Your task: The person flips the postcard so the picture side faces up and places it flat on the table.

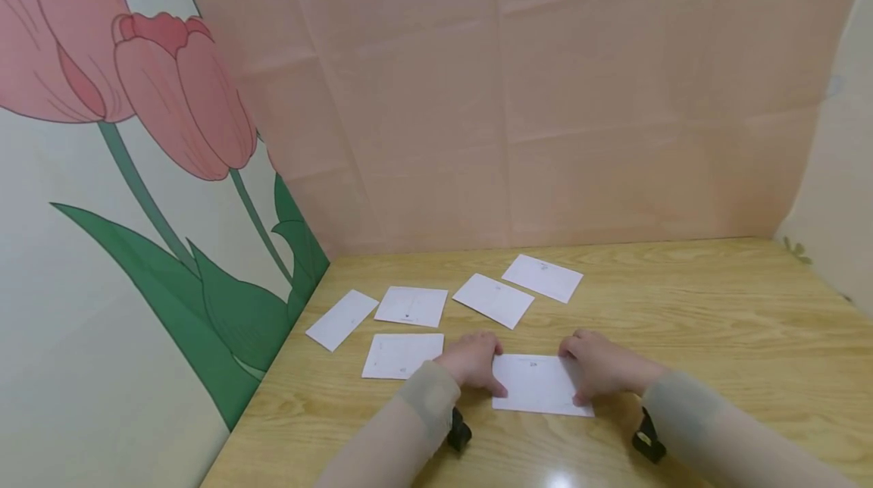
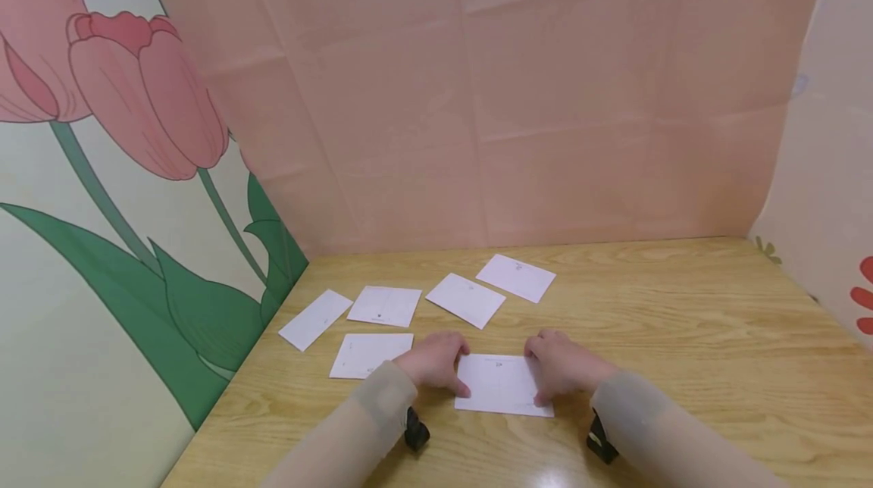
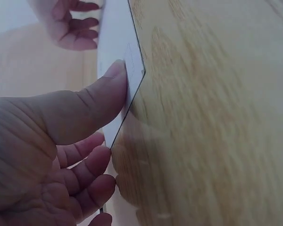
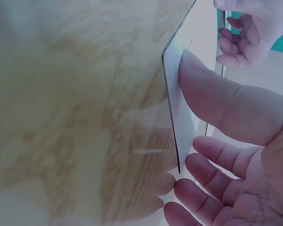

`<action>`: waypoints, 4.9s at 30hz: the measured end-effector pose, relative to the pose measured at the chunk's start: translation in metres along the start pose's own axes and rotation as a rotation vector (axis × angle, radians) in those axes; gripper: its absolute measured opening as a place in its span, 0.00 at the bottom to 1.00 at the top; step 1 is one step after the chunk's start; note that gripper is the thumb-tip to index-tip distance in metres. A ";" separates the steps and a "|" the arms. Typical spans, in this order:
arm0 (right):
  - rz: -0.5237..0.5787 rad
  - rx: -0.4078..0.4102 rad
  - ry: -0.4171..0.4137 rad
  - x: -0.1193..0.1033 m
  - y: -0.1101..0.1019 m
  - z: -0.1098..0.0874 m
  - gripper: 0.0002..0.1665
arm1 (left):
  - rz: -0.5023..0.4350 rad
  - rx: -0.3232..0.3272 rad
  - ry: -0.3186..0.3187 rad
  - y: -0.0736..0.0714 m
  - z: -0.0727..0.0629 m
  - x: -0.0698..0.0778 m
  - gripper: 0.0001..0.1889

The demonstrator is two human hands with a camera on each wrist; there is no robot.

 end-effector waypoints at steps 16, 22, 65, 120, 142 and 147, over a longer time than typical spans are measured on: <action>0.146 -0.039 0.114 0.008 -0.003 0.011 0.29 | -0.066 -0.046 -0.046 0.000 0.007 -0.001 0.30; 0.160 -0.038 0.141 0.009 -0.002 0.013 0.29 | -0.083 -0.043 -0.046 0.001 0.008 -0.001 0.32; 0.429 0.457 -0.228 0.000 -0.021 -0.017 0.18 | -0.270 0.383 0.406 -0.019 -0.019 -0.007 0.21; 1.423 0.059 -0.006 -0.006 -0.027 -0.018 0.45 | -0.909 0.404 0.178 -0.019 -0.029 -0.005 0.29; 1.174 0.025 0.084 0.000 -0.012 -0.015 0.49 | -1.329 0.128 0.048 -0.002 -0.021 0.001 0.37; 1.032 -0.003 0.112 0.003 -0.007 -0.016 0.49 | -1.260 0.104 0.005 0.006 -0.017 -0.001 0.36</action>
Point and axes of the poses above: each hand's wrist, its own z-axis towards the middle knuckle, its own y-axis out of the palm, x = y × z, the point moved 2 cm from there along z, towards the middle knuckle, and after that the axes turned 7 degrees about -x, right-handed, at the moved point
